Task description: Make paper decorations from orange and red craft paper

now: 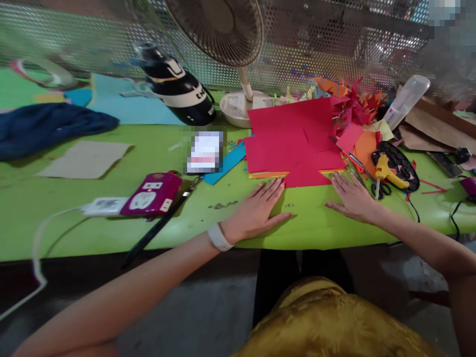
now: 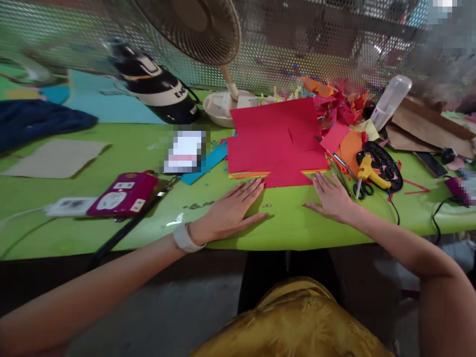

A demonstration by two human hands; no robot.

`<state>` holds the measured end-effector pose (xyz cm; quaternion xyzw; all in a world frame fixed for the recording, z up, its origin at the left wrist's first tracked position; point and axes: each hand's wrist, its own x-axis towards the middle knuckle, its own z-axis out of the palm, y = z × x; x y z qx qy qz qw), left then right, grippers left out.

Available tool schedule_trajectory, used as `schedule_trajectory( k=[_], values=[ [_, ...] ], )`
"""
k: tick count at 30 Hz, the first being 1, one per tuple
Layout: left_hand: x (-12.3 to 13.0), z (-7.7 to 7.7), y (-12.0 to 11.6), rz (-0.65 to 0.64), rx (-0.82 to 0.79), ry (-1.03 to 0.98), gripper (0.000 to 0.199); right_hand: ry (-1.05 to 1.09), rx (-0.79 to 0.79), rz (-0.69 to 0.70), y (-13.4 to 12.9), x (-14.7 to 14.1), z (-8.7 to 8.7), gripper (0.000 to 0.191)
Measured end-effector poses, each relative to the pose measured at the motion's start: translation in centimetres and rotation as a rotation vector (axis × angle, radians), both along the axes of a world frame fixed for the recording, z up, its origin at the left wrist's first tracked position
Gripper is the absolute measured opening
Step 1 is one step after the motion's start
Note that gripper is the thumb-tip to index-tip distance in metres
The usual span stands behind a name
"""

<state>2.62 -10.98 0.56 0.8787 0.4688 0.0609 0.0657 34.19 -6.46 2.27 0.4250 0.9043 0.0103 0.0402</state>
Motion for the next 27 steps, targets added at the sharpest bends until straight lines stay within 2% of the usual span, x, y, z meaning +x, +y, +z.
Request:
schedule_trajectory(
  k=[3, 6, 8, 10, 12, 14, 17, 20, 23, 27],
  values=[
    [0.1, -0.2, 0.0, 0.001, 0.023, -0.014, 0.092, -0.003, 0.042, -0.075, 0.4, 0.7, 1.9, 0.074],
    [0.1, -0.5, 0.0, 0.001, 0.047, -0.032, 0.093, 0.097, 0.095, -0.194, 1.4, -0.8, 5.0, 0.048],
    [0.1, -0.8, 0.1, -0.001, 0.057, -0.041, 0.092, 0.16, -0.015, -0.26, 2.4, -3.2, 6.5, 0.035],
    [0.1, -1.0, 0.2, -0.002, 0.066, -0.047, 0.091, 0.178, -0.267, -0.27, 3.7, -6.2, 7.1, 0.035],
    [0.1, -1.1, 0.2, 0.004, 0.075, -0.046, 0.09, 0.195, -0.624, -0.271, 4.9, -8.8, 6.7, 0.042],
    [0.1, -1.2, 0.3, 0.009, 0.081, -0.039, 0.091, 0.218, -0.801, -0.316, 5.9, -10.8, 5.7, 0.044],
    [0.1, -1.1, 0.2, 0.006, 0.077, -0.027, 0.091, 0.202, -0.871, -0.337, 6.8, -11.8, 3.9, 0.045],
    [0.1, -0.9, 0.2, 0.004, 0.066, -0.02, 0.092, 0.213, -0.901, -0.354, 7.2, -11.2, 3.0, 0.043],
    [0.1, -0.6, 0.1, 0.007, 0.064, -0.011, 0.092, 0.236, -0.92, -0.391, 7.4, -9.6, 3.1, 0.042],
    [0.1, -0.5, 0.0, -0.003, 0.064, -0.015, 0.09, 0.211, -0.92, -0.475, 7.5, -6.3, 4.3, 0.044]
  ],
)
